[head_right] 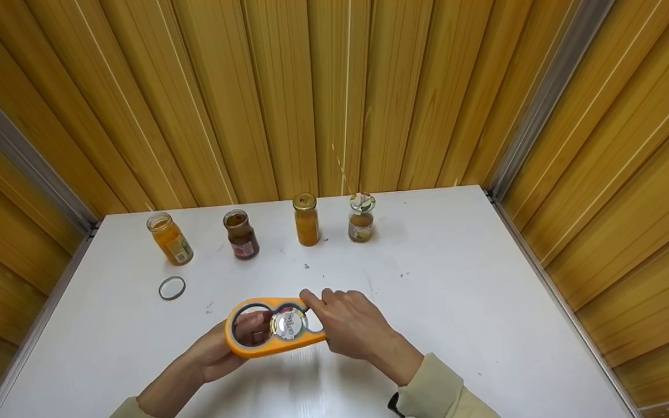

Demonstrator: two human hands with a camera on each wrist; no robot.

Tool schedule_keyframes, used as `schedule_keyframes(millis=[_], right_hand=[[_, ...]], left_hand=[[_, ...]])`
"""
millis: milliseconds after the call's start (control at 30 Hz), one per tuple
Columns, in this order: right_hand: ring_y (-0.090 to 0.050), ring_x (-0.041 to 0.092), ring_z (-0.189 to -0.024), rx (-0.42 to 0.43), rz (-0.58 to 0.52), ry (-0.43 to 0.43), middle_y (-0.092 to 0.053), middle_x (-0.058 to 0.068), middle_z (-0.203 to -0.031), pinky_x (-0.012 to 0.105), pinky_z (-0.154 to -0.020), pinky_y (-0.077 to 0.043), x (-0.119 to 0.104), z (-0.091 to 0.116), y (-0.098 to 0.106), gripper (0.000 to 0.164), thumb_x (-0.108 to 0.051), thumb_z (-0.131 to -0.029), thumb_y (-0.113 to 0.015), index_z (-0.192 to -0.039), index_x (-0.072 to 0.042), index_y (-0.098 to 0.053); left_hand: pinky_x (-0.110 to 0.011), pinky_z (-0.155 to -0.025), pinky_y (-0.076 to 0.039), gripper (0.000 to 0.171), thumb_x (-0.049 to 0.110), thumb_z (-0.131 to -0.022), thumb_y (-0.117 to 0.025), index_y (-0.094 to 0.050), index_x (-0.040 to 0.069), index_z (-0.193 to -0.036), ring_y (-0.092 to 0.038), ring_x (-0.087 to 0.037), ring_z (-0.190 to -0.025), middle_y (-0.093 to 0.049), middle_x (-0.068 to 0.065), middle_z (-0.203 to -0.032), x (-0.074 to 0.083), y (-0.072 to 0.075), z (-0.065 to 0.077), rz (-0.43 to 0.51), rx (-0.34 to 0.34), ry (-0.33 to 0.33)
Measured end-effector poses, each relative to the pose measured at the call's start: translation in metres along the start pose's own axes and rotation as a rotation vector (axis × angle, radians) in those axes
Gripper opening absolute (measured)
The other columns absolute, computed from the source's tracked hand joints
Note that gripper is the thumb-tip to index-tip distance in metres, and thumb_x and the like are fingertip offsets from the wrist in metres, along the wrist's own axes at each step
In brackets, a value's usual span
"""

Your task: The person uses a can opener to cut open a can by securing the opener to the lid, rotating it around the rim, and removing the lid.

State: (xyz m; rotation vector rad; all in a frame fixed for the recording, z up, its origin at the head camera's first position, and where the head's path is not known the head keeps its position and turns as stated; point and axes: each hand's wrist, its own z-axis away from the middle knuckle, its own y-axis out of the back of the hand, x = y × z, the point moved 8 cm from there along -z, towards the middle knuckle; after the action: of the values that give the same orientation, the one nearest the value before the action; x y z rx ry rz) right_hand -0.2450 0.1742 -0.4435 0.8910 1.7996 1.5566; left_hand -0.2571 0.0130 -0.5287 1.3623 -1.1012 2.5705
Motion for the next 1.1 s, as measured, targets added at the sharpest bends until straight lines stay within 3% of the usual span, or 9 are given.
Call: schedule_keyframes(millis=[167,300,533,767,1100], right_hand=[[-0.046,0.009,-0.060,0.037,0.017,0.028,-0.047,-0.008,-0.076,0.026,-0.055,-0.045,-0.003,-0.001,0.004,0.074,-0.015,-0.066,-0.078,-0.129,-0.024,-0.041],[-0.044,0.009,-0.059,0.078,0.028,0.050,-0.045,-0.008,-0.075,0.025,-0.052,-0.042,-0.004,-0.002,0.008,0.072,-0.015,-0.065,-0.077,-0.128,-0.023,-0.042],[-0.046,0.010,-0.062,0.078,0.019,0.043,-0.047,-0.007,-0.077,0.028,-0.057,-0.046,-0.006,-0.002,0.005,0.077,-0.014,-0.066,-0.077,-0.133,-0.024,-0.039],[-0.046,0.009,-0.063,0.081,0.006,0.038,-0.047,-0.007,-0.077,0.028,-0.058,-0.046,-0.006,-0.001,0.006,0.080,-0.015,-0.065,-0.078,-0.136,-0.023,-0.039],[-0.047,0.009,-0.065,0.084,-0.031,0.041,-0.049,-0.008,-0.080,0.028,-0.059,-0.046,-0.008,0.002,0.004,0.081,-0.014,-0.067,-0.076,-0.138,-0.022,-0.038]], left_hand=[[-0.036,-0.092,-0.046,0.054,0.031,-0.086,-0.066,-0.049,-0.004,-0.123,-0.059,-0.023,-0.096,-0.059,-0.018,-0.111,-0.005,-0.015,0.003,-0.011,-0.039,-0.025],[-0.034,-0.090,-0.047,0.051,0.031,-0.087,-0.065,-0.050,-0.004,-0.122,-0.059,-0.023,-0.098,-0.058,-0.019,-0.113,-0.004,-0.021,0.003,-0.017,-0.021,-0.056],[-0.033,-0.088,-0.048,0.050,0.029,-0.083,-0.070,-0.052,-0.002,-0.118,-0.059,-0.022,-0.094,-0.058,-0.017,-0.112,-0.002,-0.022,0.002,-0.024,0.031,-0.078],[-0.033,-0.085,-0.049,0.044,0.027,-0.083,-0.070,-0.054,-0.001,-0.114,-0.059,-0.022,-0.090,-0.058,-0.016,-0.111,0.004,-0.025,0.005,-0.063,0.023,-0.119],[-0.035,-0.086,-0.049,0.047,0.024,-0.083,-0.070,-0.052,0.000,-0.119,-0.058,-0.024,-0.092,-0.055,-0.018,-0.112,0.012,-0.028,0.008,-0.113,0.001,-0.143]])
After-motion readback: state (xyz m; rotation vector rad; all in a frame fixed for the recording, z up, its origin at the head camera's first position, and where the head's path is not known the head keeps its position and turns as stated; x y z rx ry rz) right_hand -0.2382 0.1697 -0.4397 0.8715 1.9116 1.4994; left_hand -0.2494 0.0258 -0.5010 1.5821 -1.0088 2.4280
